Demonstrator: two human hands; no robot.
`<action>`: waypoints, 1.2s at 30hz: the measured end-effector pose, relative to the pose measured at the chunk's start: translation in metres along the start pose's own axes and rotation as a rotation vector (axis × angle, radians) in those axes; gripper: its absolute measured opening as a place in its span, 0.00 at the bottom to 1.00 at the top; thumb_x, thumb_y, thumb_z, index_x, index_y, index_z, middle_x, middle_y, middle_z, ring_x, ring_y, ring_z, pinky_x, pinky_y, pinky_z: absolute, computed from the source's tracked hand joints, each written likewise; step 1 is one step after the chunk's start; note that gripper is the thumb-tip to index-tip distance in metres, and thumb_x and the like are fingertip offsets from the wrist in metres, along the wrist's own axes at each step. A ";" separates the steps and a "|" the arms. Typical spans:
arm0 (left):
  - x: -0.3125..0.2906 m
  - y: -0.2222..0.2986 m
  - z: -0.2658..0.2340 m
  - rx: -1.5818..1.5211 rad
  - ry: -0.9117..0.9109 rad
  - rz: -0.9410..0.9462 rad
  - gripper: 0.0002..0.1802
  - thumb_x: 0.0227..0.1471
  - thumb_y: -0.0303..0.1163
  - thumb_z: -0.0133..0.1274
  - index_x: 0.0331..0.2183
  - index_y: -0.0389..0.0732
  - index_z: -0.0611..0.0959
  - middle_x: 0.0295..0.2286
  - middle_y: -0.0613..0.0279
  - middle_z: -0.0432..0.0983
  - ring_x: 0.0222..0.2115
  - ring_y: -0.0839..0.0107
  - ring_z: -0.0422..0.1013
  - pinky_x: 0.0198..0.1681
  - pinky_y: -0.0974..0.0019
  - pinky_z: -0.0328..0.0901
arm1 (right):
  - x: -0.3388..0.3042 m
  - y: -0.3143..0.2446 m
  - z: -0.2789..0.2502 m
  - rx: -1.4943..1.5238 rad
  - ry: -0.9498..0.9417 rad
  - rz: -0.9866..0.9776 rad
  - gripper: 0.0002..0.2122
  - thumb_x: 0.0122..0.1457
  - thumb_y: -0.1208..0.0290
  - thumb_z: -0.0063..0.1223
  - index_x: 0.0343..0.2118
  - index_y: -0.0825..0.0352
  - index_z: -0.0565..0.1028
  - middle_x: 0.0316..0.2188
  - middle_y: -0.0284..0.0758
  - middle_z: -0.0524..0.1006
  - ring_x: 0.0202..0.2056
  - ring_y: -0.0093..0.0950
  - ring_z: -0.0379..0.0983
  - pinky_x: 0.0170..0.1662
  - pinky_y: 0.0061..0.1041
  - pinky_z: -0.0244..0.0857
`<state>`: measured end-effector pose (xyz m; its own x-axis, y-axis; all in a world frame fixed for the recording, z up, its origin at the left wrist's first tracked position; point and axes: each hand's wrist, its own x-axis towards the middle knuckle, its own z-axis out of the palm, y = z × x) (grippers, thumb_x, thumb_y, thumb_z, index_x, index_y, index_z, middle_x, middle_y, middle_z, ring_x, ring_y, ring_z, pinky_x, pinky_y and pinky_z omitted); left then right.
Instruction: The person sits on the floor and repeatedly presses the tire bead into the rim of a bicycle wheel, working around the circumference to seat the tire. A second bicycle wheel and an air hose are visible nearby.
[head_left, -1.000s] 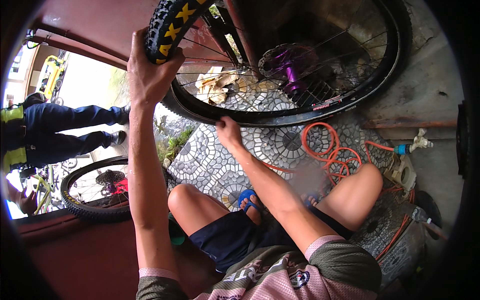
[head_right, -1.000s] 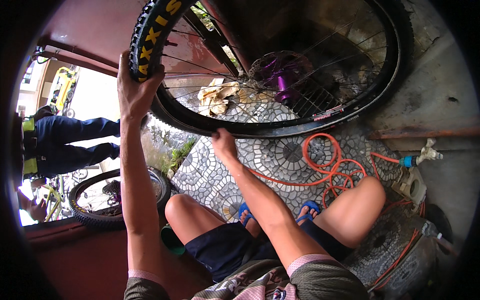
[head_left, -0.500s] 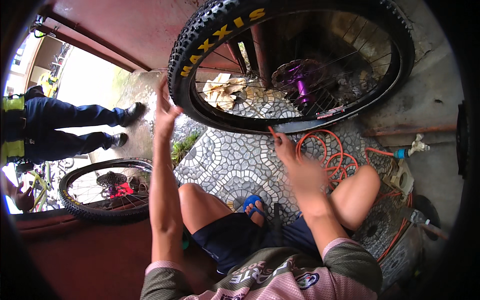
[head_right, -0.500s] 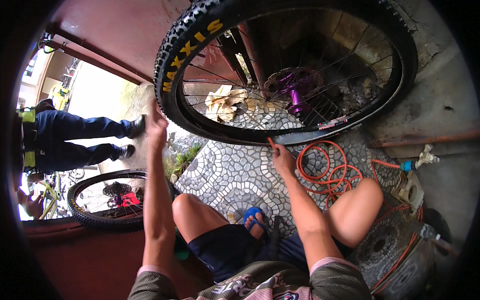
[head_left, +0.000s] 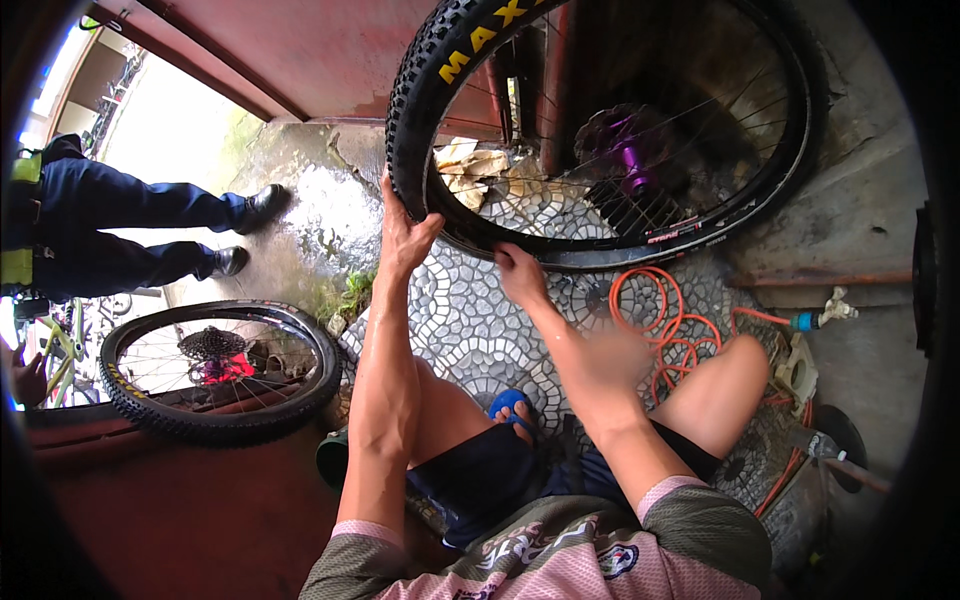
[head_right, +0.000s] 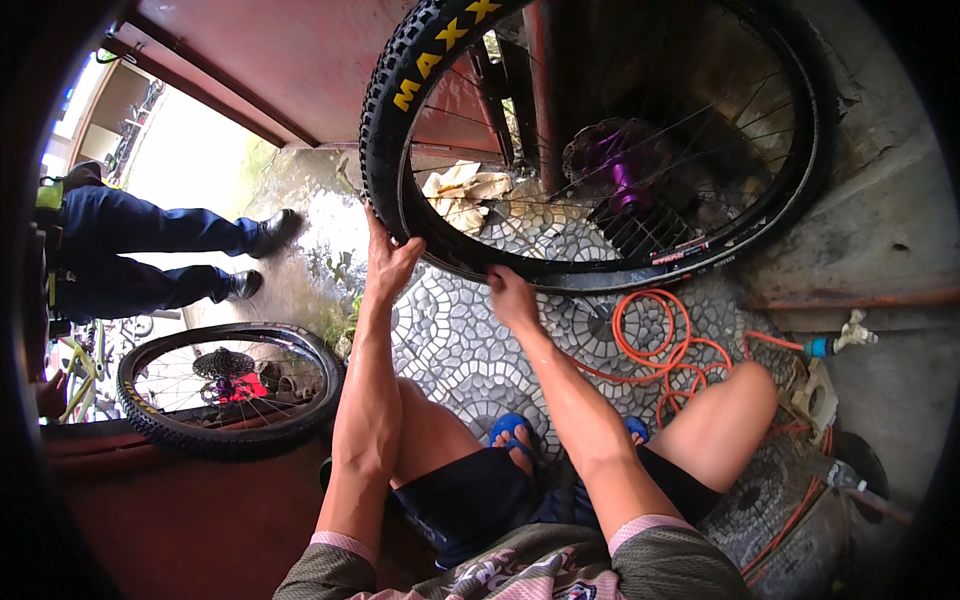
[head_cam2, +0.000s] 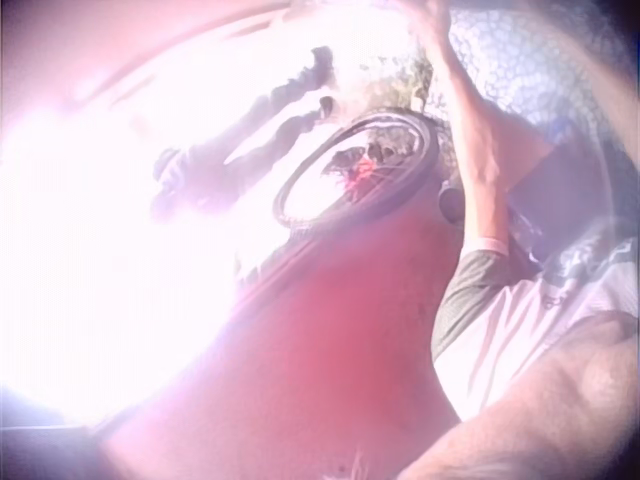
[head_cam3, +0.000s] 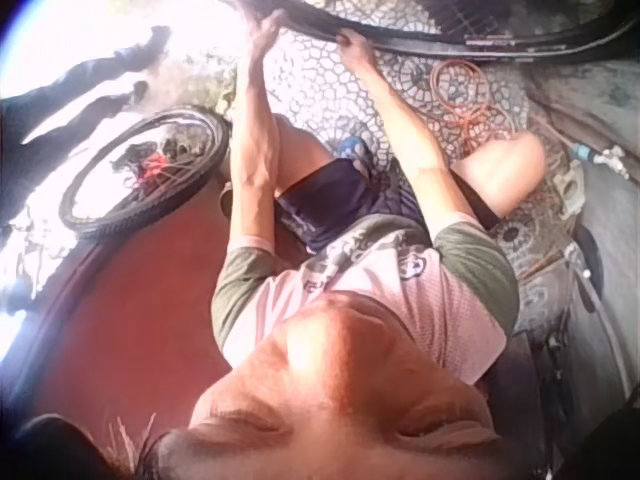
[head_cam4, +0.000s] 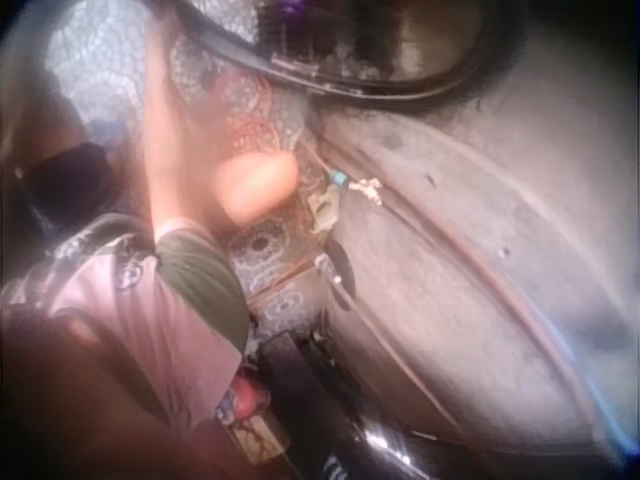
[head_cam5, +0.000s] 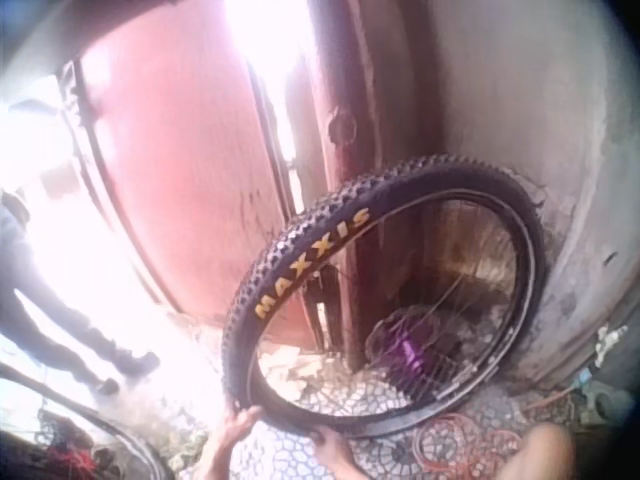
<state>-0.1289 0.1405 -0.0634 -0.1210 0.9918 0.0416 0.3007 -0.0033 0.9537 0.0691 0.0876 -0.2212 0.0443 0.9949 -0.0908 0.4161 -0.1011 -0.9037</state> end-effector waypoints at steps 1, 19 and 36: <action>-0.003 -0.004 -0.012 0.036 -0.001 -0.025 0.57 0.44 0.23 0.59 0.70 0.37 0.46 0.47 0.53 0.75 0.43 0.67 0.73 0.47 0.66 0.70 | 0.001 -0.037 0.014 0.009 0.015 -0.065 0.14 0.66 0.64 0.53 0.50 0.63 0.79 0.42 0.50 0.82 0.45 0.52 0.79 0.46 0.42 0.72; -0.018 0.008 -0.014 0.016 -0.020 -0.062 0.58 0.45 0.21 0.59 0.69 0.39 0.42 0.52 0.52 0.72 0.45 0.66 0.71 0.50 0.66 0.69 | -0.004 0.038 0.013 -0.102 0.107 -0.035 0.09 0.63 0.64 0.59 0.42 0.60 0.81 0.36 0.41 0.80 0.40 0.45 0.77 0.43 0.41 0.71; -0.032 0.011 -0.018 0.151 0.034 -0.031 0.55 0.44 0.26 0.59 0.67 0.33 0.46 0.46 0.52 0.75 0.41 0.64 0.72 0.48 0.64 0.69 | 0.000 -0.038 0.043 0.148 0.087 0.021 0.12 0.65 0.66 0.53 0.40 0.68 0.82 0.33 0.53 0.80 0.39 0.53 0.77 0.42 0.45 0.69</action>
<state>-0.1387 0.1067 -0.0484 -0.1631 0.9863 0.0253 0.4350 0.0489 0.8991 0.0145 0.0910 -0.2051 0.1328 0.9879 -0.0797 0.2764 -0.1142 -0.9542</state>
